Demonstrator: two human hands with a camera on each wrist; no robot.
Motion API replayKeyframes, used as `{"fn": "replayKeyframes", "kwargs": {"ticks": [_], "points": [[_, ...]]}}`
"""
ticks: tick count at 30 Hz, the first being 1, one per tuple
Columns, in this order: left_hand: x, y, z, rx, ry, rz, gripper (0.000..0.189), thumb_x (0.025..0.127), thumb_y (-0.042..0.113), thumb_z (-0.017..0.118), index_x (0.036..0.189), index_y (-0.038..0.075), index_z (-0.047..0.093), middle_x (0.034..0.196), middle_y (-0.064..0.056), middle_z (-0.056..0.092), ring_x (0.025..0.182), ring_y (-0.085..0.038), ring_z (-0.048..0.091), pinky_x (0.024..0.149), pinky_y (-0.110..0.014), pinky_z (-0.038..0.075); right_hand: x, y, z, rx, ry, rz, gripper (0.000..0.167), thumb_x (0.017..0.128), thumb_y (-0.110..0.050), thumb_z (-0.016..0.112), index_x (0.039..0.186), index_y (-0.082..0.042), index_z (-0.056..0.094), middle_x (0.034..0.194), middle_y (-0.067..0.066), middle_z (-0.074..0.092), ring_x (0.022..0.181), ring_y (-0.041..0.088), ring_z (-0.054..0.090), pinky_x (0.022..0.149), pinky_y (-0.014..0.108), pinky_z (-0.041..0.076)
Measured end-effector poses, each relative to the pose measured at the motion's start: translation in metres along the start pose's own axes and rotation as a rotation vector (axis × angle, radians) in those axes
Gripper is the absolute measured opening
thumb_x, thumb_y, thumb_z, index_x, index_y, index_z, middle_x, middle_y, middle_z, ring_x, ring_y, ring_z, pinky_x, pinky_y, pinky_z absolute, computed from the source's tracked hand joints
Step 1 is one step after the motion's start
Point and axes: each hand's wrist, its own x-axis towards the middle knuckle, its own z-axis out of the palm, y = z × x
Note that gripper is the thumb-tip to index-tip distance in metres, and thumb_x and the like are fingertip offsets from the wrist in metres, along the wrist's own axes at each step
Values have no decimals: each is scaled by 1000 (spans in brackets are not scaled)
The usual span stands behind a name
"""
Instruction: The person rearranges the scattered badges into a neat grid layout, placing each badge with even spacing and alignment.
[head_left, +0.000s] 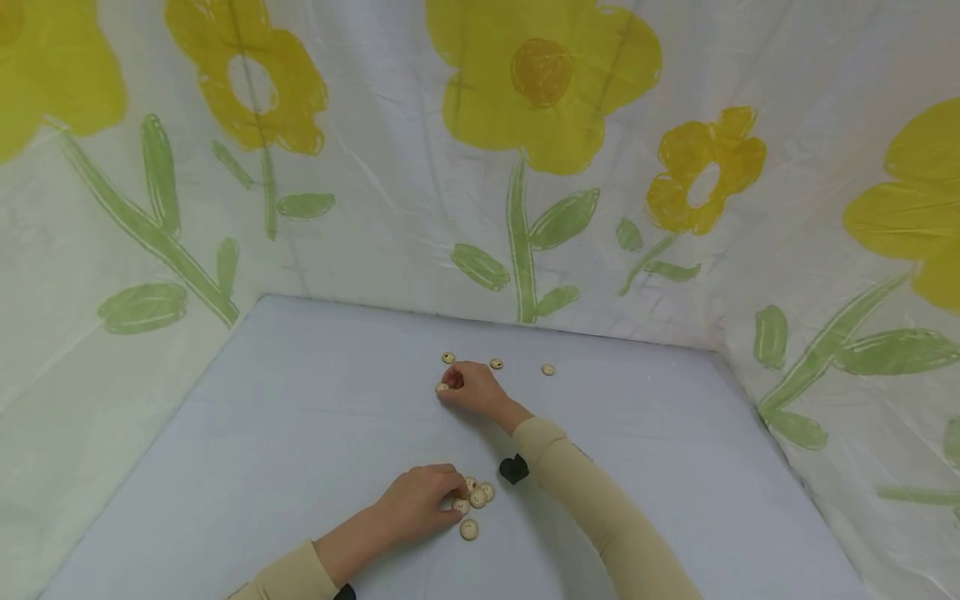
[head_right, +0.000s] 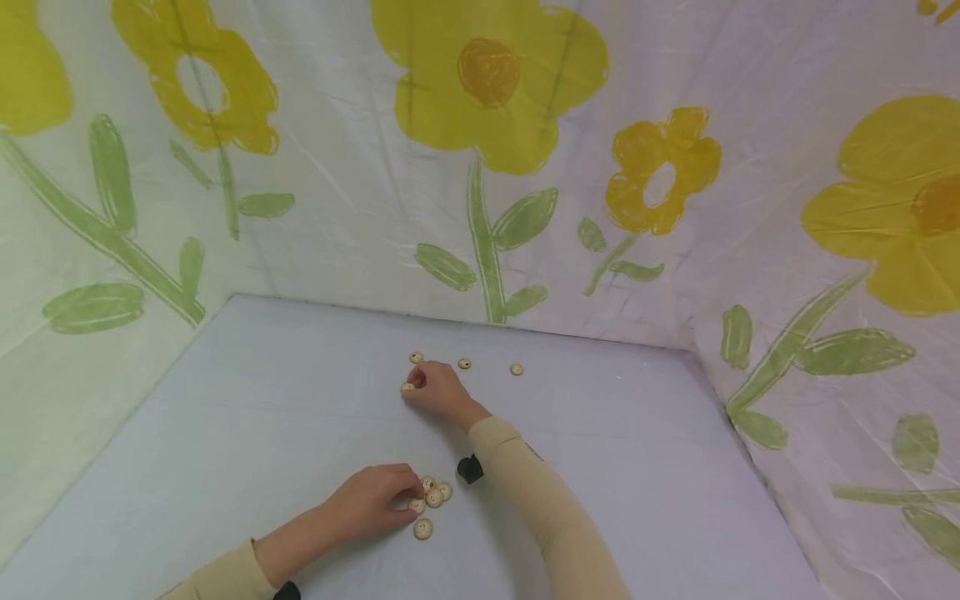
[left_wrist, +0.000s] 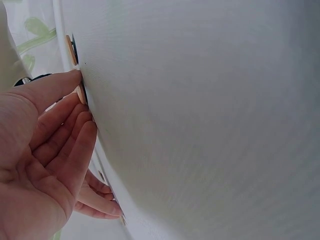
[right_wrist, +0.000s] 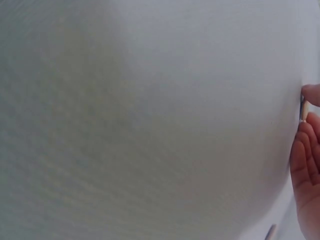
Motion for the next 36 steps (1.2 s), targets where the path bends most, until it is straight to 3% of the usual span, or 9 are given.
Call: {"fn": "replayKeyframes", "kwargs": {"ticks": [14, 22, 36], "points": [[0, 2, -1, -17, -9, -16, 11, 82, 12, 77, 89, 14, 69, 87, 9, 63, 78, -2, 57, 69, -26, 49, -5, 4, 3, 37, 28, -4, 18, 85, -19, 76, 97, -9, 67, 82, -3, 59, 76, 8, 53, 70, 22, 45], [1, 1, -1, -11, -5, -8, 12, 81, 11, 77, 89, 13, 69, 87, 8, 63, 79, -3, 57, 68, -26, 49, -15, 10, 5, 106, 95, -23, 26, 85, -20, 76, 105, -7, 66, 90, 1, 63, 83, 12, 58, 75, 25, 48], [2, -2, 0, -18, -17, -13, 12, 81, 13, 77, 91, 14, 69, 88, 9, 64, 79, -4, 58, 69, -27, 49, -39, 18, -1, 220, 177, 65, 23, 85, -19, 77, 104, -9, 69, 88, -2, 65, 81, 9, 61, 75, 25, 51]]}}
